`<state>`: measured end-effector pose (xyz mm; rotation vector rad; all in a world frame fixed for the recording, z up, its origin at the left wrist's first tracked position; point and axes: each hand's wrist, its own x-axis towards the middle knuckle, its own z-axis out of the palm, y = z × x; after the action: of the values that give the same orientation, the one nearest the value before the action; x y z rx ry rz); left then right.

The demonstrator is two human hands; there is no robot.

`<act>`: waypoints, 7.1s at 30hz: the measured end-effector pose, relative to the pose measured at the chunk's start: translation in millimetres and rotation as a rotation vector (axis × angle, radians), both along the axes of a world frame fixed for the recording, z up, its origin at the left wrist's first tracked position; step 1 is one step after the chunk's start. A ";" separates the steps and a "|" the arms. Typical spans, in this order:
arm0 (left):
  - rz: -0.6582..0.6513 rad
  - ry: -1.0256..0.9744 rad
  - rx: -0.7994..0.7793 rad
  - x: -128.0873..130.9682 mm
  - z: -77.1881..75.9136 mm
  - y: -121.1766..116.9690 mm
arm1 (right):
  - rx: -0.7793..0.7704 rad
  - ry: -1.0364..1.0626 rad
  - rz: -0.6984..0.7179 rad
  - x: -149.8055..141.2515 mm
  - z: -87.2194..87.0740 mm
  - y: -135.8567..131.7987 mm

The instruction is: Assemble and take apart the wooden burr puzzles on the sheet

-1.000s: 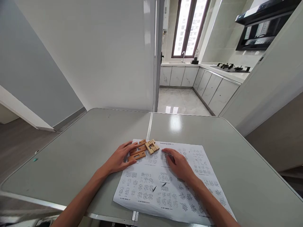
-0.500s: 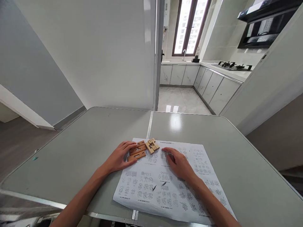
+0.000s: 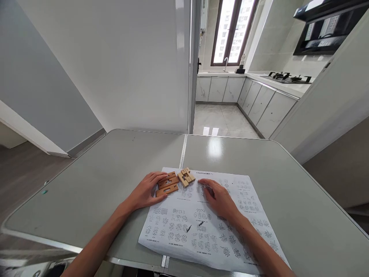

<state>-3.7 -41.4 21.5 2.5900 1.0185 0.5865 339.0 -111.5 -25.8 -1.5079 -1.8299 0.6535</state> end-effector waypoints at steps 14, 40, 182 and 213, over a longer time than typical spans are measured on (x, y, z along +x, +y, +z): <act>-0.010 0.000 0.021 0.9 -1.0 -1.5 | -0.029 -0.006 0.014 0.9 1.6 0.0; 0.009 -0.067 -0.013 2.4 0.5 -4.0 | -0.011 -0.016 0.032 2.7 -1.2 1.6; -0.267 -0.350 -0.138 49.0 -13.6 -25.4 | 0.002 0.009 0.029 2.2 0.3 1.4; -0.109 -0.339 -0.170 130.5 -26.5 -42.9 | -0.195 0.147 0.349 33.6 28.0 10.1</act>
<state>126.8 -84.3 -4.9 2.2797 0.7747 0.8354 372.6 -101.5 2.2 -1.2278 -1.9766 1.1066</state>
